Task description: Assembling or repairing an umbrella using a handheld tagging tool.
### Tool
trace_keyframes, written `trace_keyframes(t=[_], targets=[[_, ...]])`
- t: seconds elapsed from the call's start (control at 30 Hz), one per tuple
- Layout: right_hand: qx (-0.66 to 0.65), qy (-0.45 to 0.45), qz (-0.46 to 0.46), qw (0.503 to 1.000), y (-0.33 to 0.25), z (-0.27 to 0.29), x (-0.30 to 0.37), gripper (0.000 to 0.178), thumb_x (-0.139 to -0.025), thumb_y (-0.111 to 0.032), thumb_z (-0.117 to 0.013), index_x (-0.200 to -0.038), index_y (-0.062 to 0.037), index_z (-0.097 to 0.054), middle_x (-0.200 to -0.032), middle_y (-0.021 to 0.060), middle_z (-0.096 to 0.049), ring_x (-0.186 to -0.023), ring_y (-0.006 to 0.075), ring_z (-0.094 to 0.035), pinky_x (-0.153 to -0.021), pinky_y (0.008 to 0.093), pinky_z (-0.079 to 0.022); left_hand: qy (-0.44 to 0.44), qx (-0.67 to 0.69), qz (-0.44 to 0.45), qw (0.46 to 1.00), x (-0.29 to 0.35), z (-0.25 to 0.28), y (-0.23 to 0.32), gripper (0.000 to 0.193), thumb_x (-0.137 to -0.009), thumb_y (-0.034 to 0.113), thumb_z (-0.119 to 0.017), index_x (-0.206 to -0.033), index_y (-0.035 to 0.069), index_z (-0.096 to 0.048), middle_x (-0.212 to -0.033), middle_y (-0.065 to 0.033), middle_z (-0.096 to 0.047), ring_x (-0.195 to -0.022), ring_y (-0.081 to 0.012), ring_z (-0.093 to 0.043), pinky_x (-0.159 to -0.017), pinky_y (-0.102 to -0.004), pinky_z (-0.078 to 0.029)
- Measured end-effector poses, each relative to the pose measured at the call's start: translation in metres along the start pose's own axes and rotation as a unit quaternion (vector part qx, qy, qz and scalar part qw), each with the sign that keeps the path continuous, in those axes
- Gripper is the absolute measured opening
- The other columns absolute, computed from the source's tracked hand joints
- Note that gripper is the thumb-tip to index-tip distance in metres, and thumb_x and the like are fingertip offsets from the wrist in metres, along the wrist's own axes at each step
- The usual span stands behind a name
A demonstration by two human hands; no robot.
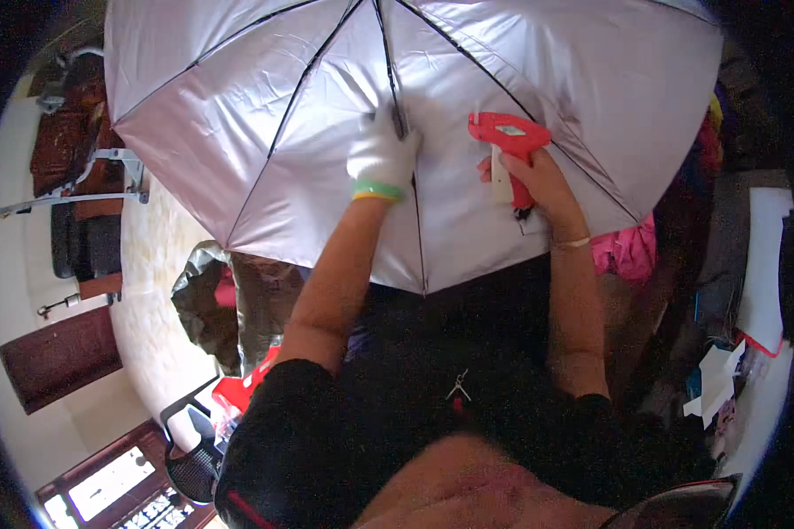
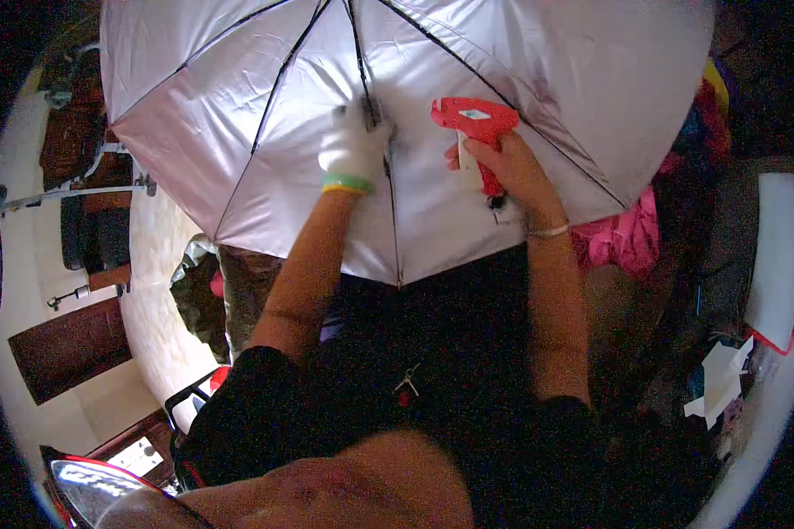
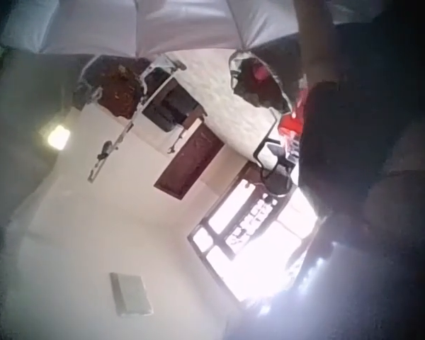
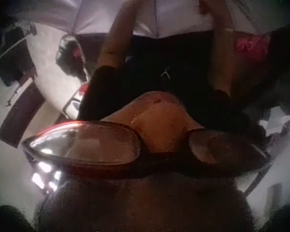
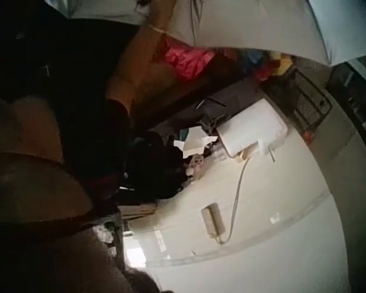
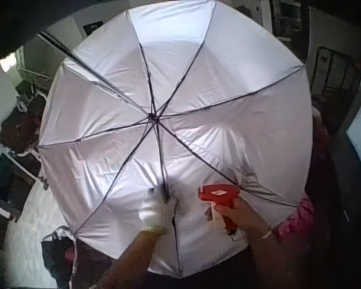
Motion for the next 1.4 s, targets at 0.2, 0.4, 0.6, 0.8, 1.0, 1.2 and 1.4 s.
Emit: trace_keyframes(t=[0.2,0.4,0.6,0.8,1.0,1.2,1.4], targets=[[0.076,-0.045,0.083,0.993,-0.005,0.001,-0.011,0.03,-0.089,-0.017,-0.052,-0.112,0.0022,-0.052,-0.088,0.0099,-0.065,-0.078,0.0157,-0.062,-0.071,0.0287,-0.05,-0.134,-0.073,0.073,0.986,0.041,-0.048,-0.02,0.04,-0.084,0.041,-0.054,-0.11,0.01,-0.05,-0.099,-0.0175,-0.06,-0.087,-0.0351,-0.062,-0.07,-0.0468,-0.051],[0.132,-0.009,0.008,0.991,0.044,-0.015,-0.03,0.027,-0.089,-0.022,-0.054,-0.104,0.0003,-0.058,-0.086,0.0064,-0.065,-0.074,0.0132,-0.062,-0.066,0.0262,-0.049,-0.049,-0.095,0.073,0.992,0.041,-0.056,-0.029,0.04,-0.089,0.046,-0.043,-0.102,0.009,-0.051,-0.084,-0.0152,-0.064,-0.074,-0.0354,-0.064,-0.06,-0.0458,-0.052],[-0.05,-0.071,-0.115,0.99,0.099,-0.06,-0.013,0.029,-0.087,-0.019,-0.053,-0.105,0.0034,-0.057,-0.09,0.0118,-0.066,-0.08,0.0191,-0.064,-0.071,0.0304,-0.052,-0.059,0.163,0.102,0.98,0.058,-0.043,-0.05,0.043,-0.081,0.035,-0.061,-0.111,0.005,-0.058,-0.097,-0.0173,-0.064,-0.089,-0.0306,-0.063,-0.078,-0.0388,-0.05],[-0.112,-0.025,-0.092,0.989,0.094,-0.05,-0.004,0.027,-0.09,-0.018,-0.051,-0.102,0.0035,-0.059,-0.088,0.0114,-0.066,-0.076,0.0204,-0.064,-0.068,0.0321,-0.052,-0.08,0.41,0.183,0.89,0.075,-0.052,-0.057,0.027,-0.08,0.012,-0.063,-0.102,-0.004,-0.062,-0.088,-0.0116,-0.066,-0.072,-0.0202,-0.063,-0.066,-0.0321,-0.052],[-0.085,-0.009,-0.074,0.994,0.106,-0.063,-0.002,0.03,-0.09,-0.019,-0.049,-0.11,0.0029,-0.055,-0.096,0.0103,-0.064,-0.083,0.0185,-0.063,-0.073,0.0299,-0.05,-0.113,0.312,0.189,0.924,0.085,-0.042,-0.044,0.041,-0.078,0.03,-0.06,-0.1,-0.004,-0.064,-0.085,-0.018,-0.067,-0.075,-0.0248,-0.065,-0.071,-0.0324,-0.049],[0.188,0.044,-0.037,0.981,0.097,-0.066,0.008,0.028,-0.088,-0.024,-0.053,-0.102,0.0009,-0.056,-0.086,0.0095,-0.061,-0.072,0.0161,-0.058,-0.067,0.0314,-0.047,-0.093,0.284,0.15,0.942,0.083,-0.036,-0.045,0.042,-0.08,0.032,-0.058,-0.1,-0.005,-0.063,-0.088,-0.02,-0.066,-0.082,-0.0283,-0.064,-0.076,-0.0343,-0.048],[0.212,0.086,0.041,0.973,0.076,-0.064,0.014,0.031,-0.086,-0.027,-0.055,-0.098,0.0014,-0.056,-0.083,0.0134,-0.06,-0.076,0.0233,-0.059,-0.07,0.0368,-0.046,-0.066,0.26,0.16,0.95,0.082,-0.043,-0.053,0.042,-0.079,0.036,-0.058,-0.099,-0.001,-0.064,-0.09,-0.0216,-0.065,-0.087,-0.0335,-0.063,-0.079,-0.0375,-0.047]])
Point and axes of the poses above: each hand's wrist, its own x-axis away from the middle knuckle, its own z-axis out of the back of the hand, y = z × x, the point moved 10 cm from there along -x, towards the middle knuckle
